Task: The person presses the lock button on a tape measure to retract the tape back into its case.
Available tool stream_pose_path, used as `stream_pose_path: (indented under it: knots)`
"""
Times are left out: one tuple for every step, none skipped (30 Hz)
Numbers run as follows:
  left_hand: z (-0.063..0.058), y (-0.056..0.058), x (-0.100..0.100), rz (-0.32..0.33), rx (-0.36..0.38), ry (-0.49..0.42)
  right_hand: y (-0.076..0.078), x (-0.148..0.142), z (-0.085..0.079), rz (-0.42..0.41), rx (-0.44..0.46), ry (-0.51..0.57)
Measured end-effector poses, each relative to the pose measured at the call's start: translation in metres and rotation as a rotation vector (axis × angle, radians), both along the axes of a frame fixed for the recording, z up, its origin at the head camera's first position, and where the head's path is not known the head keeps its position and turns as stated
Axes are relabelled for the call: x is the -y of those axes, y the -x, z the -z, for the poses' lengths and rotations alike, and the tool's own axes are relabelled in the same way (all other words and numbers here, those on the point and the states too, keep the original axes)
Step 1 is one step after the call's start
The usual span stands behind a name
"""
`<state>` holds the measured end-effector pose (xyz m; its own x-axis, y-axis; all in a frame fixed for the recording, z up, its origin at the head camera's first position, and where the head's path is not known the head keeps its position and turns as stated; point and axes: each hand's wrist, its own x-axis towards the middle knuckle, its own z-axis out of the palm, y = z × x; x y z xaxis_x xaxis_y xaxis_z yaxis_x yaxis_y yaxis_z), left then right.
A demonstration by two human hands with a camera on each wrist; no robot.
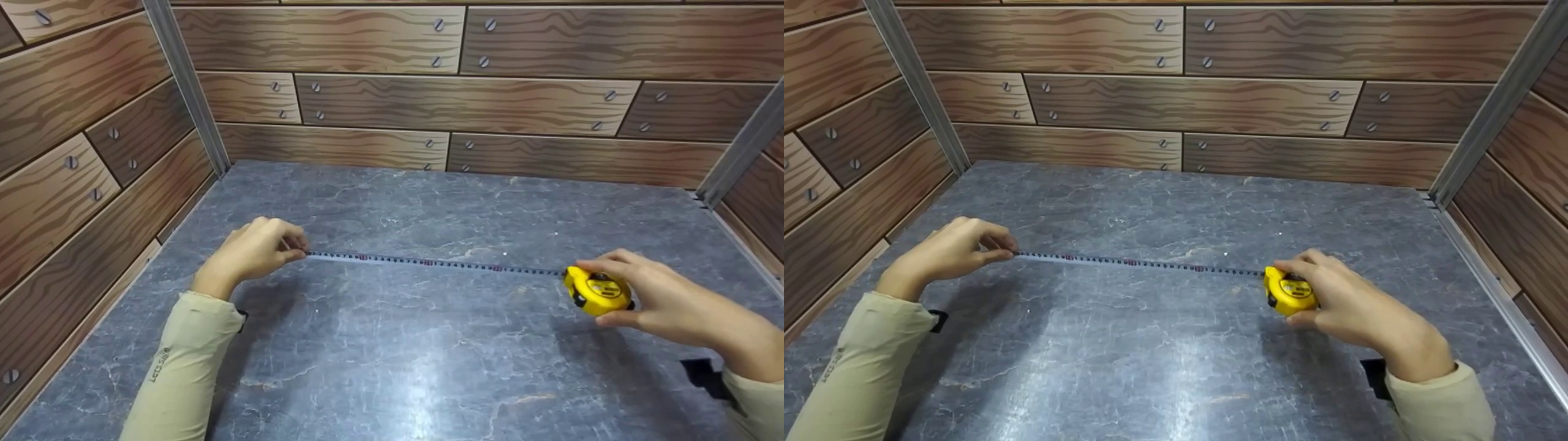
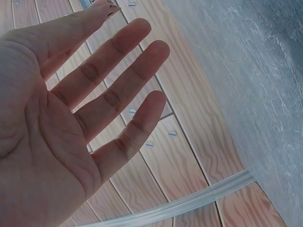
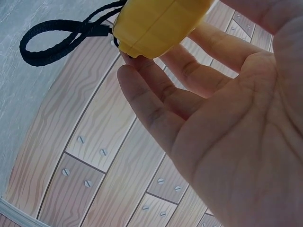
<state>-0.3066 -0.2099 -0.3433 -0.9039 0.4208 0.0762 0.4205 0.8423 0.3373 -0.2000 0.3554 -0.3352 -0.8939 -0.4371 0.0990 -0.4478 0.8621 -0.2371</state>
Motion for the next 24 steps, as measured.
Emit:
stream_pose_path:
  knots:
    - [0.0001, -0.0001, 0.0001, -0.002, 0.000, 0.001, 0.0001, 0.0000, 0.0000, -0.001, 0.000, 0.000]
    - [0.0001, -0.0003, 0.0002, -0.001, -0.002, 0.002, 0.0002, 0.0002, 0.0001, -0.003, 0.000, 0.001]
    - [0.0002, -0.0004, 0.0004, 0.000, -0.003, 0.003, 0.0004, 0.0004, 0.0003, -0.001, -0.002, -0.003]
    - [0.0002, -0.0005, 0.0005, 0.000, -0.003, 0.003, 0.0004, 0.0006, 0.0002, 0.001, -0.001, -0.006]
    - [0.0003, -0.0006, 0.0007, 0.002, -0.004, 0.004, 0.0007, 0.0008, 0.0005, -0.001, 0.000, -0.003]
    - [0.0003, -0.0007, 0.0009, 0.004, -0.003, 0.003, 0.0012, 0.0011, 0.0009, -0.007, 0.003, 0.003]
    - [0.0004, -0.0009, 0.0010, 0.006, -0.003, 0.002, 0.0013, 0.0014, 0.0009, -0.004, 0.006, 0.000]
    - [0.0005, -0.0009, 0.0011, 0.008, -0.003, 0.000, 0.0016, 0.0016, 0.0011, -0.007, 0.007, 0.002]
    - [0.0008, -0.0010, 0.0012, 0.011, -0.003, -0.001, 0.0017, 0.0018, 0.0012, -0.007, 0.008, -0.001]
    - [0.0010, -0.0010, 0.0013, 0.013, -0.003, -0.002, 0.0019, 0.0018, 0.0014, -0.009, 0.012, 0.001]
    - [0.0013, -0.0011, 0.0013, 0.016, -0.004, -0.003, 0.0022, 0.0019, 0.0017, -0.012, 0.013, 0.004]
    - [0.0016, -0.0011, 0.0013, 0.019, -0.006, -0.004, 0.0025, 0.0020, 0.0017, -0.011, 0.016, 0.002]
    - [0.0018, -0.0011, 0.0013, 0.021, -0.007, -0.004, 0.0023, 0.0022, 0.0014, -0.009, 0.015, -0.003]
    - [0.0021, -0.0010, 0.0014, 0.023, -0.009, -0.004, 0.0023, 0.0024, 0.0012, -0.012, 0.011, -0.003]
    - [0.0024, -0.0010, 0.0014, 0.023, -0.011, -0.004, 0.0023, 0.0028, 0.0010, -0.011, 0.012, -0.005]
    - [0.0025, -0.0010, 0.0014, 0.023, -0.010, -0.005, 0.0023, 0.0031, 0.0011, -0.015, 0.007, -0.005]
    - [0.0025, -0.0011, 0.0012, 0.024, -0.009, -0.007, 0.0021, 0.0035, 0.0010, -0.020, -0.001, -0.005]
    - [0.0026, -0.0011, 0.0010, 0.024, -0.009, -0.008, 0.0021, 0.0039, 0.0012, -0.024, -0.006, -0.007]
    - [0.0025, -0.0011, 0.0007, 0.025, -0.008, -0.009, 0.0017, 0.0043, 0.0011, -0.026, -0.011, -0.011]
    - [0.0025, -0.0010, 0.0004, 0.026, -0.007, -0.010, 0.0015, 0.0045, 0.0015, -0.027, -0.020, -0.017]
    - [0.0022, -0.0010, -0.0001, 0.027, -0.004, -0.012, 0.0014, 0.0046, 0.0018, -0.031, -0.022, -0.017]
    - [0.0017, -0.0009, -0.0008, 0.028, -0.003, -0.012, 0.0014, 0.0045, 0.0022, -0.036, -0.028, -0.016]
    - [0.0013, -0.0007, -0.0014, 0.030, -0.004, -0.012, 0.0013, 0.0044, 0.0022, -0.036, -0.027, -0.015]
    - [0.0008, -0.0004, -0.0019, 0.032, -0.004, -0.012, 0.0012, 0.0043, 0.0022, -0.032, -0.025, -0.017]
